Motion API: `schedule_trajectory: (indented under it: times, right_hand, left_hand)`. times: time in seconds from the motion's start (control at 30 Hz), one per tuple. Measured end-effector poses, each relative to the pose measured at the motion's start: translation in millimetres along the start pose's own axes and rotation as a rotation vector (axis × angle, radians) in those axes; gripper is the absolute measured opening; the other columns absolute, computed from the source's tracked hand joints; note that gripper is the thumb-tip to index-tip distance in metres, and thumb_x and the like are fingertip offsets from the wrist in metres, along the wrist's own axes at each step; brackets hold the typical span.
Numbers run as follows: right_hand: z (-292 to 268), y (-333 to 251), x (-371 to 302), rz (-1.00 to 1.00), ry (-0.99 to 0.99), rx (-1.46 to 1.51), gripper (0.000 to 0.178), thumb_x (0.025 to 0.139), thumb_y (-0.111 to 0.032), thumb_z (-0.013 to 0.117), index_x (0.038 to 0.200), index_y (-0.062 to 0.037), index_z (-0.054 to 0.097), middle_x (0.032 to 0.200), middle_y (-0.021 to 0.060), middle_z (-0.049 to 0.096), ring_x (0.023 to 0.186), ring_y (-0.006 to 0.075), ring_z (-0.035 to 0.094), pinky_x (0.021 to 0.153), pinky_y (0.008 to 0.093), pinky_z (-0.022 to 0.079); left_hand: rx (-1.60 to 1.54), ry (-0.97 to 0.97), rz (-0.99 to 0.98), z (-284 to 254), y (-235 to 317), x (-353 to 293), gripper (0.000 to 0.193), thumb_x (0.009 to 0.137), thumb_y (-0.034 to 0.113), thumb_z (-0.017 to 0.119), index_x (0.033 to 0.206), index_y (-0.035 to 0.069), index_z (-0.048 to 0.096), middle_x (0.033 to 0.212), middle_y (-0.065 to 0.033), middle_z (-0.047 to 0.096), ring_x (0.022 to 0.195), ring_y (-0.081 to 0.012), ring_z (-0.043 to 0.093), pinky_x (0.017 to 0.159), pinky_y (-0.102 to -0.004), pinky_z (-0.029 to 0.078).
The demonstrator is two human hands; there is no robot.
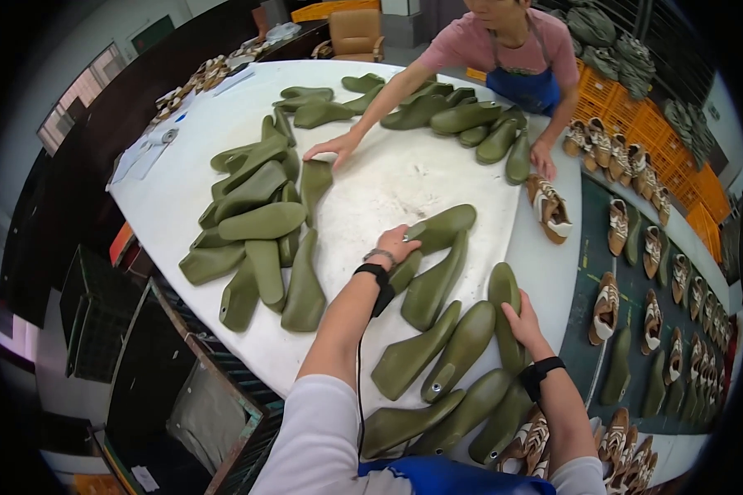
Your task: Sort and organize green shoe lasts and finished shoes onto a production line and into storage bags.
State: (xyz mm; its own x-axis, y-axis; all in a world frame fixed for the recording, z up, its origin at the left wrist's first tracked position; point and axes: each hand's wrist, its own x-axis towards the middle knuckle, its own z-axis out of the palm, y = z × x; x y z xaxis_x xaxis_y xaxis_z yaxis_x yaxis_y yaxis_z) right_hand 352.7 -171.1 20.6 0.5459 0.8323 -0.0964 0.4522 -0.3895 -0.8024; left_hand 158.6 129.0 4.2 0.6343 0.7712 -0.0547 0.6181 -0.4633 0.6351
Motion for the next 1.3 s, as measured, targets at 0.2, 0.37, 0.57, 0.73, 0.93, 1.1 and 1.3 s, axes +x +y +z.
schedule_trajectory:
  times: [0.2,0.37,0.57,0.73,0.93,1.1,1.3]
  right_hand:
    - [2.3,20.6,8.6,0.037,0.096,0.003,0.053,0.083,-0.028,0.056,0.124,-0.001,0.035,0.111,0.0207,0.052,0.103,0.031,0.051,0.087,0.0351,0.04]
    - [-15.5,52.5,19.2,0.019,0.121,0.067,0.05,0.085,-0.028,0.052,0.124,-0.0015,0.034,0.113,0.0215,0.05,0.104,0.032,0.05,0.087,0.0354,0.04]
    - [-14.7,43.9,11.5,0.022,0.143,0.002,0.05,0.086,-0.027,0.052,0.124,-0.001,0.034,0.112,0.0217,0.051,0.103,0.0332,0.051,0.087,0.0359,0.04]
    - [-7.1,48.3,12.0,0.009,0.194,-0.041,0.05,0.085,-0.028,0.052,0.123,-0.0017,0.035,0.112,0.0215,0.052,0.102,0.0334,0.051,0.086,0.0361,0.04]
    - [-19.9,53.0,12.3,0.034,0.263,-0.068,0.05,0.083,-0.029,0.055,0.122,-0.0021,0.038,0.108,0.0217,0.054,0.1,0.035,0.053,0.084,0.0375,0.042]
    - [-6.0,43.4,17.4,0.029,0.278,-0.102,0.052,0.081,-0.031,0.057,0.121,-0.0032,0.039,0.107,0.0226,0.054,0.098,0.0366,0.053,0.083,0.0388,0.042]
    - [-9.8,41.1,11.9,0.096,0.236,-0.073,0.053,0.081,-0.031,0.057,0.122,-0.0028,0.039,0.11,0.0223,0.052,0.102,0.0353,0.051,0.084,0.038,0.041]
  left_hand:
    - [0.057,-0.234,0.137,14.9,17.7,-46.2,0.042,0.074,0.037,0.061,0.102,0.005,0.056,0.089,-0.0189,0.061,0.086,-0.0351,0.057,0.075,-0.0403,0.046]
    - [-0.143,-0.499,0.066,3.6,28.3,-108.6,0.056,0.079,0.038,0.057,0.122,0.005,0.043,0.112,-0.0223,0.052,0.105,-0.0351,0.05,0.09,-0.0381,0.039]
    - [0.586,0.442,-0.146,-133.9,-57.3,-155.4,0.062,0.064,0.031,0.065,0.119,0.013,0.042,0.124,-0.0172,0.039,0.108,-0.0336,0.042,0.088,-0.047,0.038]
    - [0.127,0.338,-0.8,-160.6,-125.0,-184.6,0.079,0.063,0.03,0.067,0.131,0.011,0.032,0.122,-0.0212,0.045,0.108,-0.0327,0.048,0.091,-0.0404,0.04]
    - [-1.611,0.236,-0.538,-174.3,-80.7,-236.0,0.049,0.079,0.028,0.053,0.121,0.004,0.044,0.113,-0.0132,0.054,0.098,-0.0267,0.055,0.082,-0.0401,0.047]
    - [-1.807,-0.022,-0.517,-139.8,1.4,-218.8,0.051,0.081,0.036,0.047,0.123,0.007,0.043,0.116,-0.0133,0.051,0.102,-0.0289,0.052,0.078,-0.0386,0.048]
    - [-2.162,-0.285,-0.46,-50.8,81.6,-56.4,0.042,0.086,0.024,0.045,0.121,0.001,0.04,0.124,-0.0178,0.042,0.112,-0.034,0.043,0.093,-0.0452,0.039]
